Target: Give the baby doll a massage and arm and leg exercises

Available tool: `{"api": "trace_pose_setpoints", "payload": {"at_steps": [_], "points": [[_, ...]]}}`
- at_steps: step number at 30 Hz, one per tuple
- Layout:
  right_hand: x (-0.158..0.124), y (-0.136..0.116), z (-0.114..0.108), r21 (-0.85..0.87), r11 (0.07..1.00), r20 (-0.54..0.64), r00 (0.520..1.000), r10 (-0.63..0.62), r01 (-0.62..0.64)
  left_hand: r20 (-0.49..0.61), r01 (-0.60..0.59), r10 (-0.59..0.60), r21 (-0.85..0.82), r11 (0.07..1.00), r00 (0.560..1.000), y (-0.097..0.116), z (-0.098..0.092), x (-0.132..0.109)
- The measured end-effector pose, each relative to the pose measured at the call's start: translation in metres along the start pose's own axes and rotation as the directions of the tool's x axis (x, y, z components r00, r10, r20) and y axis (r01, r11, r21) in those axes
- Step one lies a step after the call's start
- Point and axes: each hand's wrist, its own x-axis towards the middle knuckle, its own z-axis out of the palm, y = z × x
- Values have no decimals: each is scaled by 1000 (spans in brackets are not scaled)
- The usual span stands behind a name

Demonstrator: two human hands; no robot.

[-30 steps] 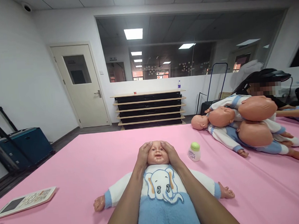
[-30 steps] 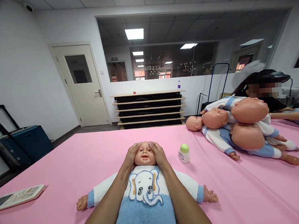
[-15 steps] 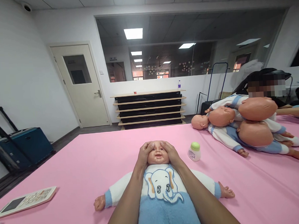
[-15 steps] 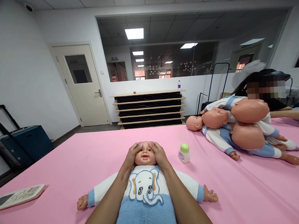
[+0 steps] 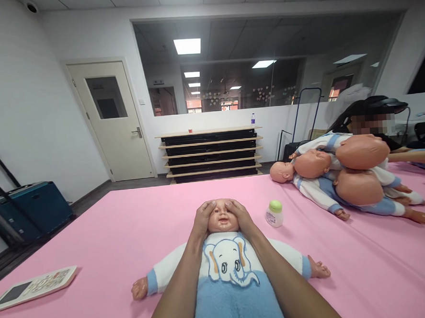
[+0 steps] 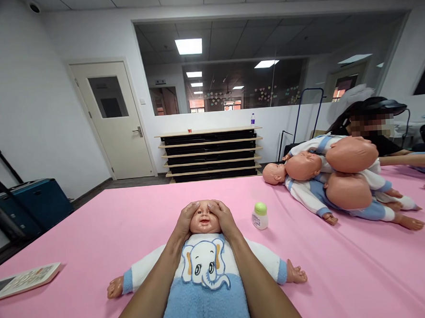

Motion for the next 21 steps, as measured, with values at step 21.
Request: {"api": "trace_pose_setpoints", "payload": {"at_steps": [21], "points": [[3,3,1,48,999,4,1000,7,-8,51,43,-45,42,998,998,-1,-3,-1]]}}
